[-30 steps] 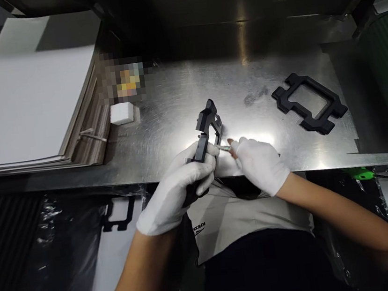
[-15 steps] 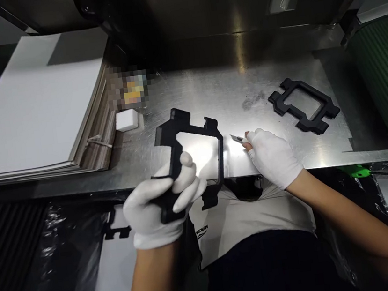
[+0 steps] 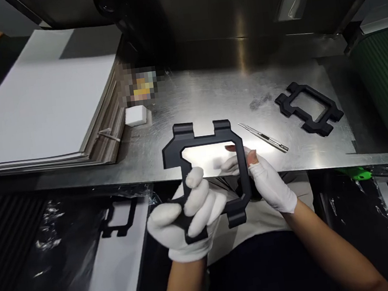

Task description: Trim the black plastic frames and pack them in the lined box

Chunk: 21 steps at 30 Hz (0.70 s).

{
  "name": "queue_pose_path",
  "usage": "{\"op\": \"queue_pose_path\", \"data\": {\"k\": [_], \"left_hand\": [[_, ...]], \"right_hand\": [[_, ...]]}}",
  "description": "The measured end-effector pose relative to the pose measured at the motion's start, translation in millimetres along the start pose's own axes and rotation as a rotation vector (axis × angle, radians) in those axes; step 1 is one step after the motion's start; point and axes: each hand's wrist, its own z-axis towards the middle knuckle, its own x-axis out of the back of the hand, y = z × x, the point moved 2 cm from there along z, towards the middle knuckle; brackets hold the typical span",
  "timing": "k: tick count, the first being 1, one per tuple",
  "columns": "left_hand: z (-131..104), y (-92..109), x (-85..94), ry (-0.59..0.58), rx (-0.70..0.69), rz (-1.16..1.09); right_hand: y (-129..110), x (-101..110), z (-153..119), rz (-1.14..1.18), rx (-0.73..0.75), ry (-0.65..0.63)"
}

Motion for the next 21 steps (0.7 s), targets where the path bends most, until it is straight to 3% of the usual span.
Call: {"op": "queue_pose_path", "data": {"k": [3,8,10,13,15,17,19,21], "left_hand": [[-5.4,5.0,2.5,0.016,-0.024,0.054],[-17.1,13.2,4.4,0.056,-0.044,0.139],[-22.3,14.4,6.6,0.08,-0.066,0.118],[-29.2,14.8,11.4,0.106,-0.097,0.024],[-32.5,15.5,13.7,0.085,-0.104,0.017],[-34.6,16.8,13.7,0.031,-0.102,0.084],[-36.1,18.4,12.4,0.021,-0.107,0.167],[-36.8,19.2,9.4,0.009,-0.095,0.233]], "right_hand": [[6.6,13.0,-3.3,-0.094,0.007,0.166],[-0.5,29.0,-6.3,-0.235,0.035,0.313],[-5.0,23.2,-4.8,-0.275,0.015,0.211],[-1.8,3.6,-1.5,-0.174,-0.102,-0.083],[3.7,-6.4,-0.4,-0.144,-0.116,-0.102],[5.9,-9.5,-1.1,-0.233,-0.006,0.055],[0.5,-10.2,-4.2,-0.422,0.227,0.193],[-10.9,-14.3,-6.9,-0.663,0.487,0.157]]}}
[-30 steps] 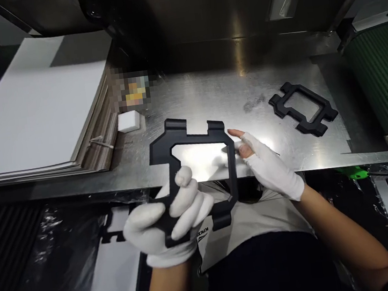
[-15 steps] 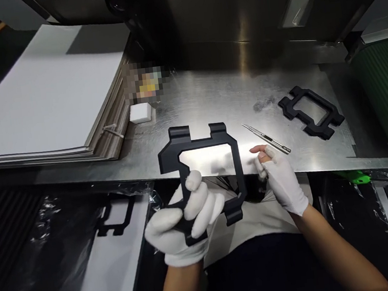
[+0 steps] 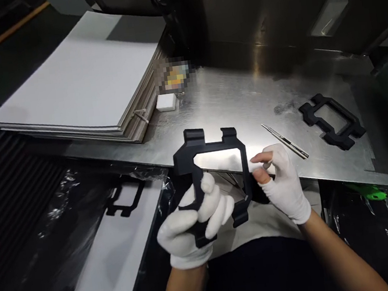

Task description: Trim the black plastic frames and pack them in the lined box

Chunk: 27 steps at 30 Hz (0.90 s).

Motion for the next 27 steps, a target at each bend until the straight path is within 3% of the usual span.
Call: {"op": "queue_pose_path", "data": {"k": [2,4,7,9,11,14,16,18,21,23,25,27], "left_hand": [[0.0,1.1,-4.1,-0.027,0.011,0.048],[0.6,1.6,-8.6,-0.063,0.028,0.098],[1.9,2.3,-11.4,-0.069,0.055,0.155],[2.1,3.3,-9.0,-0.04,0.048,0.12],[1.3,4.6,-3.9,-0.007,0.02,0.054],[-0.6,5.9,4.4,0.015,-0.014,-0.051],[-0.9,5.8,8.0,0.012,-0.027,-0.125],[0.0,4.6,10.4,0.013,-0.033,-0.19],[-0.9,2.0,13.9,0.003,-0.036,-0.231],[-8.3,2.0,16.8,0.016,-0.018,-0.15],[-24.0,5.2,19.7,0.12,0.024,0.009],[-47.5,11.0,20.8,0.249,0.075,0.138]], "right_hand": [[-11.8,1.0,6.6,-0.23,0.208,-0.124],[-19.3,0.6,15.7,-0.406,0.276,-0.233],[-21.8,2.0,26.7,-0.335,0.284,-0.279],[-17.3,7.1,29.6,-0.121,0.22,-0.225],[-8.5,15.4,29.0,0.053,0.063,-0.091],[5.3,27.5,23.5,0.123,-0.175,0.148],[11.3,29.8,19.7,0.093,-0.263,0.188],[14.7,24.0,16.8,0.142,-0.332,0.056],[11.7,2.6,10.0,0.397,-0.397,-0.35],[4.9,-13.1,3.0,0.448,-0.428,-0.577],[-1.5,-24.4,-4.3,0.238,-0.45,-0.703],[-6.2,-27.8,-8.7,-0.089,-0.431,-0.734]]}}
